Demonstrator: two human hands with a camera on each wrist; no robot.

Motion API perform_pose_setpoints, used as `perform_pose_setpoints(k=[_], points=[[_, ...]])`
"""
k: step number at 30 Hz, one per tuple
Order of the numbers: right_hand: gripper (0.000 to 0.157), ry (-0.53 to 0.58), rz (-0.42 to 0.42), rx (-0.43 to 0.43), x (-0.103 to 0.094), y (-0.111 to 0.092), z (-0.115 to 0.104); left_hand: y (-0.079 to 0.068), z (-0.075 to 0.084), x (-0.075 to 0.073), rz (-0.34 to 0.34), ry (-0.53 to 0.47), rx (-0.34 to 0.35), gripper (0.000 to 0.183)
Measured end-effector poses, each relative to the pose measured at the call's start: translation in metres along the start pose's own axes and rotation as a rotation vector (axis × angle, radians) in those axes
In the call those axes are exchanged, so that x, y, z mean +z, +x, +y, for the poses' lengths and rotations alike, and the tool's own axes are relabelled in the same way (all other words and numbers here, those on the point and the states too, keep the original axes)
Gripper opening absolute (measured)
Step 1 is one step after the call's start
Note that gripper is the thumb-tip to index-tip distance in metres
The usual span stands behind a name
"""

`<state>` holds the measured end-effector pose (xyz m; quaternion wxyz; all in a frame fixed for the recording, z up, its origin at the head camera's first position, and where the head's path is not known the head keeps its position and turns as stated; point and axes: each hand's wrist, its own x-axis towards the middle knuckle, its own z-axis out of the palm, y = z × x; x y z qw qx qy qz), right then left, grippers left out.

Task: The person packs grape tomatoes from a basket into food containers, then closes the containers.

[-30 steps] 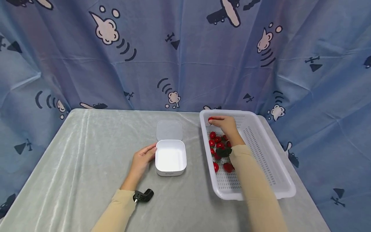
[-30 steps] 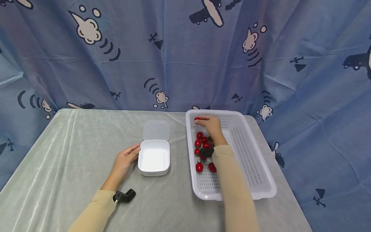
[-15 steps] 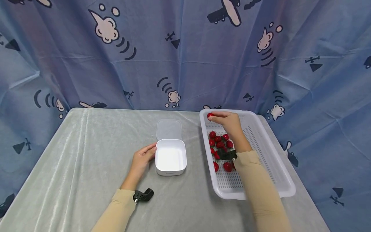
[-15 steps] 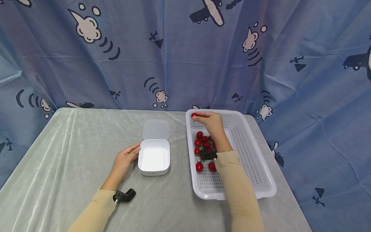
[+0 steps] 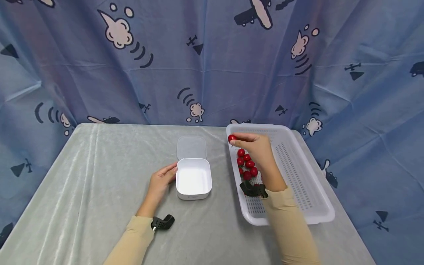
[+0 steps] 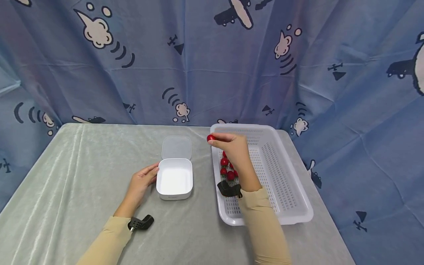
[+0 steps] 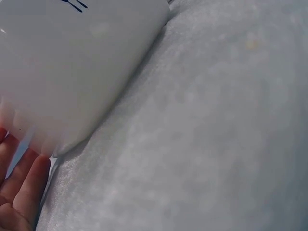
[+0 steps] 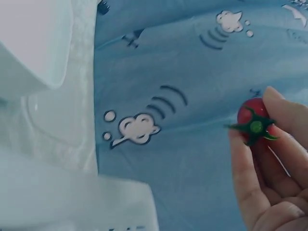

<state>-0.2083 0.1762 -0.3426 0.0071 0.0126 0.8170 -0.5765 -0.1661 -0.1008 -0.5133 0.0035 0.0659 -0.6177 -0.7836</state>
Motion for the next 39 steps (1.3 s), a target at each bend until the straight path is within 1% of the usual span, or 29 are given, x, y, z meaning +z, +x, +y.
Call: perform_pose_setpoints(k=[2,7,12,18,24,32,39], points=[[0.042,-0.017,0.005,0.001,0.003,-0.007,-0.003,0.000,0.000,0.000,-0.004,0.001,0.005,0.039],[0.042,0.024,-0.012,-0.011,0.012,-0.022,-0.007,0.000,0.001,0.000,-0.010,0.006,0.008,0.039],[0.040,0.027,-0.020,-0.012,0.023,-0.033,-0.010,0.000,0.001,-0.001,0.001,0.017,0.000,0.040],[0.038,0.086,-0.014,-0.003,0.038,-0.044,-0.013,0.002,0.000,-0.001,0.000,0.010,0.006,0.040],[0.035,0.128,-0.018,-0.009,0.050,-0.047,-0.011,0.001,0.001,0.001,-0.011,0.001,0.003,0.041],[0.032,0.178,-0.009,0.011,0.065,-0.051,-0.006,0.002,-0.002,0.002,-0.006,0.011,0.014,0.040],[0.030,0.208,0.005,0.015,0.084,-0.049,0.003,0.001,0.000,0.002,0.006,0.019,0.007,0.040]])
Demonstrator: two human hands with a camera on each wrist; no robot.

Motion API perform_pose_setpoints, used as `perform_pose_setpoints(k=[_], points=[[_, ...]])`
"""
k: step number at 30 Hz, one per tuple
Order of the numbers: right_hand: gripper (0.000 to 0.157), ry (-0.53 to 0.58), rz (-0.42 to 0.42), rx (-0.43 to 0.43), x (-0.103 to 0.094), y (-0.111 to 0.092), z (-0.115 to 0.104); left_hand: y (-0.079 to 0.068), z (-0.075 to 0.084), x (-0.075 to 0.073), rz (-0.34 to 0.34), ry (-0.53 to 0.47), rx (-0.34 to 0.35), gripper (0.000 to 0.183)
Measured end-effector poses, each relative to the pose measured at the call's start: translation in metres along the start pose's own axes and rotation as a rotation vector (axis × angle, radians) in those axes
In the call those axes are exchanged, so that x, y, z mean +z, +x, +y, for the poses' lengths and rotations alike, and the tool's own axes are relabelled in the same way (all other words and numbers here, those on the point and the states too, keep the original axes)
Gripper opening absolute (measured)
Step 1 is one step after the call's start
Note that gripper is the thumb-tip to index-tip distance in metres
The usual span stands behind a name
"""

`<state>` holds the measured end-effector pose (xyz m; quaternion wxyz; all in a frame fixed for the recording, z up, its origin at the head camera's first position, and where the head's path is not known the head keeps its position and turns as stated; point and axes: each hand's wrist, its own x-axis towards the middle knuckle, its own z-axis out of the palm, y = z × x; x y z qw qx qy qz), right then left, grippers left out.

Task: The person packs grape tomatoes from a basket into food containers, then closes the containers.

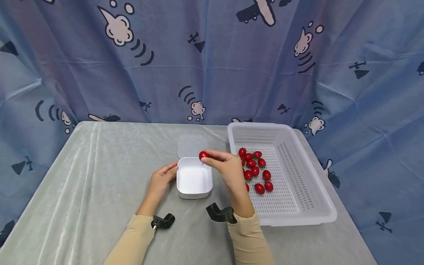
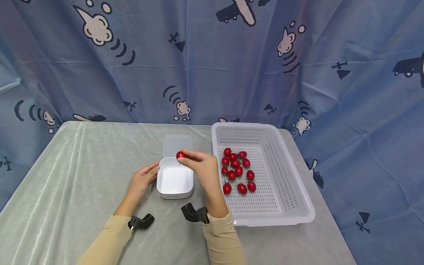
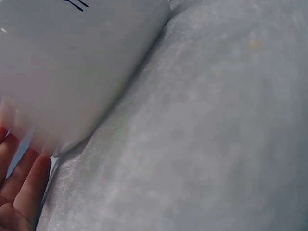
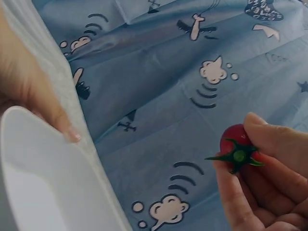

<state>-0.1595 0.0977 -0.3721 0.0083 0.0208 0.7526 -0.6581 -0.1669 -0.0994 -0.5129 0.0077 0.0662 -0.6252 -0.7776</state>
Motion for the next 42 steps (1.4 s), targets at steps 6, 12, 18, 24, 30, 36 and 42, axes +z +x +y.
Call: perform_pose_setpoints(k=[6,12,18,24,30,36,42], points=[[0.030,-0.021,-0.011,0.004,0.015,0.004,0.012,0.000,0.001,-0.001,0.003,0.000,-0.007,0.039],[0.030,-0.030,-0.014,-0.010,0.026,0.008,0.030,0.000,0.000,-0.001,-0.005,-0.004,-0.005,0.040],[0.029,-0.083,-0.030,-0.021,0.033,0.014,0.045,0.002,-0.001,-0.002,0.002,-0.006,0.000,0.039],[0.026,-0.214,-0.042,-0.053,0.041,0.020,0.058,0.002,0.002,-0.001,-0.012,-0.016,-0.025,0.037],[0.027,-0.294,-0.056,-0.085,0.048,0.023,0.065,0.000,0.009,0.000,-0.022,-0.036,-0.047,0.034],[0.026,-0.344,-0.058,-0.071,0.056,0.025,0.072,0.000,0.006,-0.002,-0.017,-0.033,-0.039,0.034],[0.023,-0.434,-0.101,-0.080,0.063,0.027,0.077,0.001,0.002,-0.002,-0.014,-0.008,-0.007,0.039]])
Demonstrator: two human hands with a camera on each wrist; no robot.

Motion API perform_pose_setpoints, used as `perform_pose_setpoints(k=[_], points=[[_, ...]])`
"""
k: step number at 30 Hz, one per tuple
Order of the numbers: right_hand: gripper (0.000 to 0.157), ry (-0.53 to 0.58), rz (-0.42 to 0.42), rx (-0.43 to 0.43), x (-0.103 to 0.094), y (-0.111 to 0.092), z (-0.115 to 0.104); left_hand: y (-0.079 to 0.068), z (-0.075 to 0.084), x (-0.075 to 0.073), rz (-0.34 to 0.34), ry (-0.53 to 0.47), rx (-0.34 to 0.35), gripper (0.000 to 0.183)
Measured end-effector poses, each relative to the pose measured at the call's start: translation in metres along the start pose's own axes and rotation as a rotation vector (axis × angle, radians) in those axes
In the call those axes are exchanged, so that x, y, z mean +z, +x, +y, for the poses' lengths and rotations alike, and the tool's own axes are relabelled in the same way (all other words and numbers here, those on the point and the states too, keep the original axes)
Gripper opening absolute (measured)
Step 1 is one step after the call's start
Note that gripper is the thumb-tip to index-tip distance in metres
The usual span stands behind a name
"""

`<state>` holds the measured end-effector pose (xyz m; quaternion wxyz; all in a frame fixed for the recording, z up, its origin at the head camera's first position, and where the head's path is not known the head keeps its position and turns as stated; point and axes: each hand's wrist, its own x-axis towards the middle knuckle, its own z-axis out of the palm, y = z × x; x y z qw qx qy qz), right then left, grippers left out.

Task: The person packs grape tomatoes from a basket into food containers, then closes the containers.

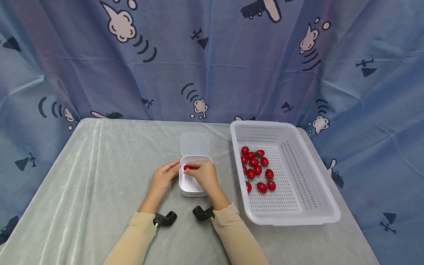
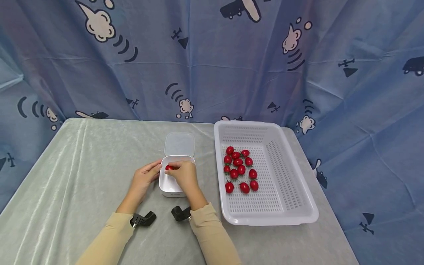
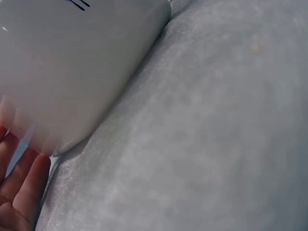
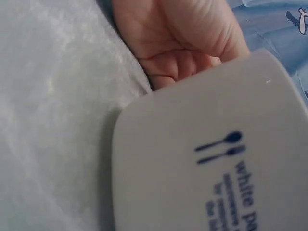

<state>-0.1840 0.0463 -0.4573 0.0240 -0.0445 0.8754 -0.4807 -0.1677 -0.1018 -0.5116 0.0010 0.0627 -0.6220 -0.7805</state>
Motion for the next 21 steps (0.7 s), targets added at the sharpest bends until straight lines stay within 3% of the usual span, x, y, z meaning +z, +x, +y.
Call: perform_pose_setpoints(k=[2,9,21], points=[[0.022,-0.010,-0.017,-0.014,0.001,0.000,0.001,0.000,0.000,0.000,0.001,0.000,0.002,0.039],[0.022,-0.071,-0.051,-0.041,0.003,0.000,0.002,-0.010,0.022,0.005,-0.016,-0.029,-0.029,0.034],[0.025,-0.121,-0.105,-0.001,0.003,0.002,0.001,-0.010,0.021,0.004,-0.029,-0.043,-0.029,0.037]])
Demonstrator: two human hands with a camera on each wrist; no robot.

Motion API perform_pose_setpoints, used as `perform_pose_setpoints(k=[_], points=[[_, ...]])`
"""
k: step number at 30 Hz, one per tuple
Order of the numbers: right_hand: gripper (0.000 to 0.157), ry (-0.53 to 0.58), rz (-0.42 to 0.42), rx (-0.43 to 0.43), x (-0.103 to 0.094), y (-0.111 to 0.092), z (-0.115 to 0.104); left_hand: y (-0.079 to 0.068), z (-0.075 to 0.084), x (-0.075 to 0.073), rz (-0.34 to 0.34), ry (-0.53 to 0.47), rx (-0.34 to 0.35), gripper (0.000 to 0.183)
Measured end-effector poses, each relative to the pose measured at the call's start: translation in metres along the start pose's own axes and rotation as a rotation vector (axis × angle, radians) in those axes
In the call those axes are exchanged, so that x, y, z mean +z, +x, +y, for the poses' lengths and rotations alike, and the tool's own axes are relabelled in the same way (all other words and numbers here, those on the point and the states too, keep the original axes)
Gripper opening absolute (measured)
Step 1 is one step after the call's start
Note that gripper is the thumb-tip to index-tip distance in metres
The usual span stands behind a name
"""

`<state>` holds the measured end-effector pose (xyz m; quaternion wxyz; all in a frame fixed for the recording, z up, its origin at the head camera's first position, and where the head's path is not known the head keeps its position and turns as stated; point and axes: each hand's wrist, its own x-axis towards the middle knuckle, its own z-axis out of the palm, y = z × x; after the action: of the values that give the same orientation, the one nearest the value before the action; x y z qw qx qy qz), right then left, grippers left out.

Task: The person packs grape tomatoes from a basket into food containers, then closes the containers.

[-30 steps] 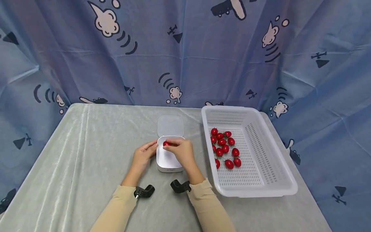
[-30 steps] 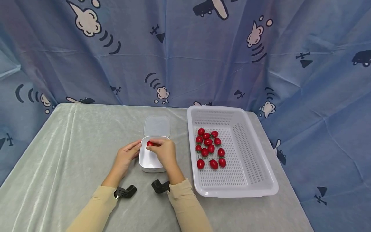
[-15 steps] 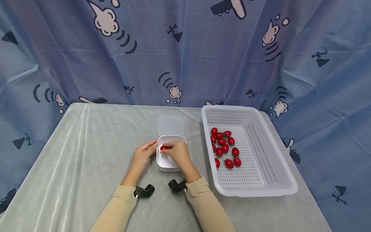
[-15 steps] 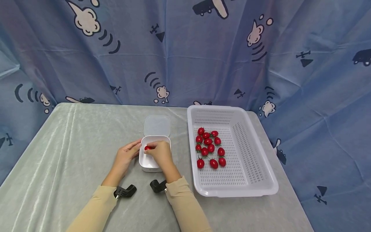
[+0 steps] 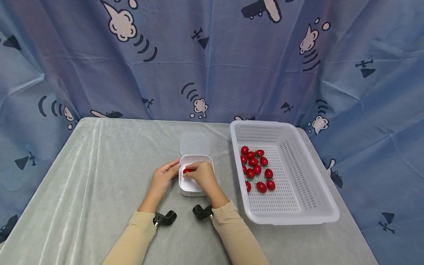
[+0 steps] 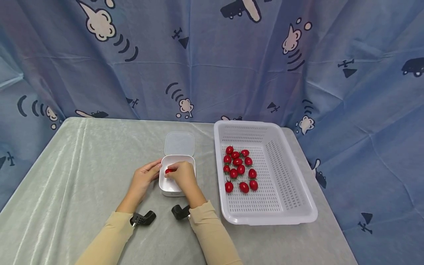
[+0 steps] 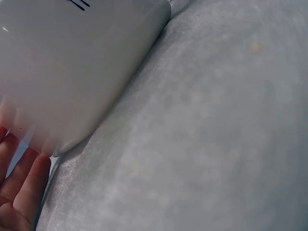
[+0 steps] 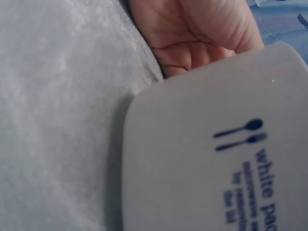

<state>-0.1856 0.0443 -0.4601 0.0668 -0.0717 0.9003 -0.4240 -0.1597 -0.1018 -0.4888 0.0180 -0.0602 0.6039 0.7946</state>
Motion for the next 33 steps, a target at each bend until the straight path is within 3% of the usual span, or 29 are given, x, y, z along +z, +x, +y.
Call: perform_pose_setpoints(k=[9,19,25,33], points=[[0.027,-0.074,-0.051,0.005,0.000,0.001,-0.001,0.010,-0.019,-0.005,0.027,0.007,0.003,0.035],[0.028,-0.058,-0.071,0.025,-0.001,0.001,-0.002,0.010,-0.020,-0.005,0.033,0.035,0.031,0.037],[0.026,0.034,0.030,-0.001,-0.001,0.002,0.000,0.012,-0.020,-0.005,0.029,0.037,0.035,0.037],[0.023,0.282,0.182,-0.068,-0.013,-0.009,-0.010,0.010,-0.021,-0.006,0.036,0.072,0.019,0.037]])
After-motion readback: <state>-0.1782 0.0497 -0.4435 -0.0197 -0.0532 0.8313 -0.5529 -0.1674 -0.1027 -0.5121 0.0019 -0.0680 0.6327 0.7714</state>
